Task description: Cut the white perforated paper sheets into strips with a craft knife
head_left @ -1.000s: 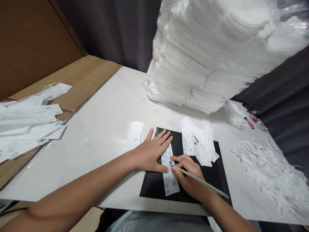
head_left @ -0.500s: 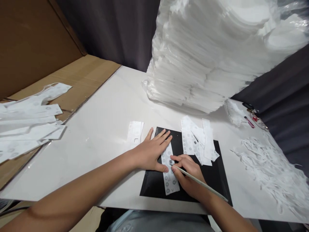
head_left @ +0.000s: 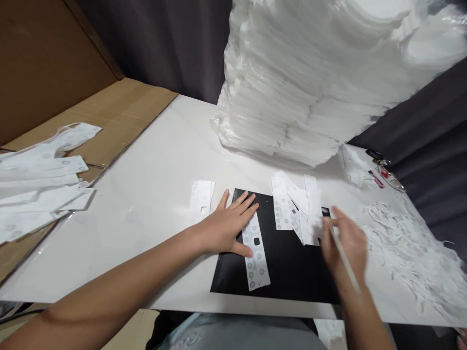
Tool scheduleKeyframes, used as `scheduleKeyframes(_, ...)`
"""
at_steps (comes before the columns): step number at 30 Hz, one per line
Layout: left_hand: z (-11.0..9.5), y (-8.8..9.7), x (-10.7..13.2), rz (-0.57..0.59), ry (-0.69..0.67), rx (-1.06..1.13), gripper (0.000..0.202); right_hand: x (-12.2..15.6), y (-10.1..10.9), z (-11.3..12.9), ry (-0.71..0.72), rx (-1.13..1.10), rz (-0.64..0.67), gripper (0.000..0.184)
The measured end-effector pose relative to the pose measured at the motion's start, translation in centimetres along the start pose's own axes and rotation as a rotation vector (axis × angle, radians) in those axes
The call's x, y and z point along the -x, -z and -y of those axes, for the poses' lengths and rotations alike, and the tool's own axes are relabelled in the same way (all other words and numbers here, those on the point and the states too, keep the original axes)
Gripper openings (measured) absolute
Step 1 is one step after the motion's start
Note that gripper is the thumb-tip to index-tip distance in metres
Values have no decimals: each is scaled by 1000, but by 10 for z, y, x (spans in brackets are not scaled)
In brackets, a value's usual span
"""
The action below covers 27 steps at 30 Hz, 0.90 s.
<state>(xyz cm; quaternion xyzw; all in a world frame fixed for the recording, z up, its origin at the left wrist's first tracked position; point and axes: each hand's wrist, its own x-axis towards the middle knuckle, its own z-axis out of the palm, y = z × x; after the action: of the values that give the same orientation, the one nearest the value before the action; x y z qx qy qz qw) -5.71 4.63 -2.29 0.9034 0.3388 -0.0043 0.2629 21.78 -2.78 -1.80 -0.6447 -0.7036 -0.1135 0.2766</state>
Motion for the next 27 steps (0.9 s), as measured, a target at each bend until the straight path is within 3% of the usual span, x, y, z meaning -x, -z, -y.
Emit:
scheduleKeyframes(3,-5,8,-1,-70,49,111,82,-2,19,-36,-178,173,-92,26)
scheduleKeyframes(5,-10,22,2,-85,91,263,48,3,22,-46,-202,169,-55,27)
scheduleKeyframes(7,-13,42,12,-81,80,416,28,7,17,-46,-194,91,17,28)
scheduleKeyframes(11,-18,90,55,-222,-18,597,29,3,7,-31,-210,-33,115,28)
scheduleKeyframes(14,-19,113,91,-340,25,531,21,-6,7,-22,-240,-114,129,31)
scheduleKeyframes(18,-12,112,105,-335,137,334,22,-13,9,-20,-255,-186,183,32)
scheduleKeyframes(23,23,89,83,-314,293,178,36,-16,3,-22,-225,-72,205,37)
scheduleKeyframes(27,47,76,63,-334,290,-79,43,-20,-1,-21,-111,-37,166,38)
